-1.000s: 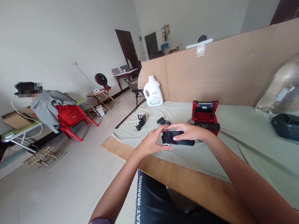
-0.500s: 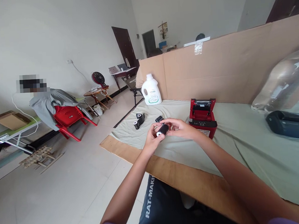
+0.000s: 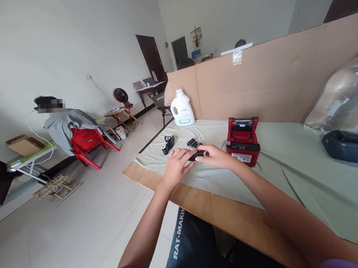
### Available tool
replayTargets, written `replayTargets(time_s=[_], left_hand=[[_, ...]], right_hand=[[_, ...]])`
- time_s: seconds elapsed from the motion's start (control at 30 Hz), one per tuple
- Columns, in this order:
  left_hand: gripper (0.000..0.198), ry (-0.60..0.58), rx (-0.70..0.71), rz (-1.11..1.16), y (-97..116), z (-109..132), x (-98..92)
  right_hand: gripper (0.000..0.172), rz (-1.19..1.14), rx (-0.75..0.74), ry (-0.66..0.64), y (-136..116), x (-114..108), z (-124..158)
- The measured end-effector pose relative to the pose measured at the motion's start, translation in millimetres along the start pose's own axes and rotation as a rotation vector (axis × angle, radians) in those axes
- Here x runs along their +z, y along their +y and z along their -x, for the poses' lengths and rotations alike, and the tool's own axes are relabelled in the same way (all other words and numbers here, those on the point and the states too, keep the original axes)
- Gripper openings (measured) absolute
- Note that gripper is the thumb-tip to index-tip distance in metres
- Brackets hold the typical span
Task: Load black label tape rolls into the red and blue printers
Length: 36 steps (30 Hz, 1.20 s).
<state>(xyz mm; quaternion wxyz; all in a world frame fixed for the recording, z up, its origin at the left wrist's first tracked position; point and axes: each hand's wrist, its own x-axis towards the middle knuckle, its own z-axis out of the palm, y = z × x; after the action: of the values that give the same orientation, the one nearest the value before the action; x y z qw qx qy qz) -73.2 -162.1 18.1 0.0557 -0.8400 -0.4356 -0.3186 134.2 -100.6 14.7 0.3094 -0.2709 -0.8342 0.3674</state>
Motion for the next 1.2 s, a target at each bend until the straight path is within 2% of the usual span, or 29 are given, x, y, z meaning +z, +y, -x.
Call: replayTargets(time_s=[0.1,0.23,0.37,0.63,0.73,0.87,1.07,1.2], left_hand=[[0.035,-0.019,-0.05,0.09,1.5,0.1,1.1],[0.037,0.073,-0.289,0.564,0.2,2.1,17.0],[0.045,0.168,-0.46,0.948,0.3,2.0,32.6],[0.042,-0.002,-0.469,1.138,9.7,1.9,42.7],[0.045,0.049,-0.503,1.228,14.2,3.9,48.7],[0.047,0.121,-0.541,1.467,20.9,2.9,51.2],[0.043,0.146,-0.633,1.657,27.4,-4.2,38.9],[0.037,0.19,-0.79,1.704,28.1,-7.9,27.9]], right_hand=[[0.028,-0.046,-0.01,0.015,-1.8,-0.6,-0.3],[0.04,-0.076,-0.078,0.057,-6.3,-4.3,1.1],[0.039,-0.134,-0.053,0.073,-9.6,-5.7,2.3],[0.037,-0.03,-0.116,0.134,-16.7,-0.4,3.1],[0.038,-0.029,-0.136,0.122,-18.5,1.4,3.3],[0.038,-0.038,-0.166,0.11,-23.2,2.0,4.3],[0.04,0.039,-0.169,0.06,-36.4,6.3,8.5],[0.042,0.14,-0.187,0.065,-36.7,13.1,9.9]])
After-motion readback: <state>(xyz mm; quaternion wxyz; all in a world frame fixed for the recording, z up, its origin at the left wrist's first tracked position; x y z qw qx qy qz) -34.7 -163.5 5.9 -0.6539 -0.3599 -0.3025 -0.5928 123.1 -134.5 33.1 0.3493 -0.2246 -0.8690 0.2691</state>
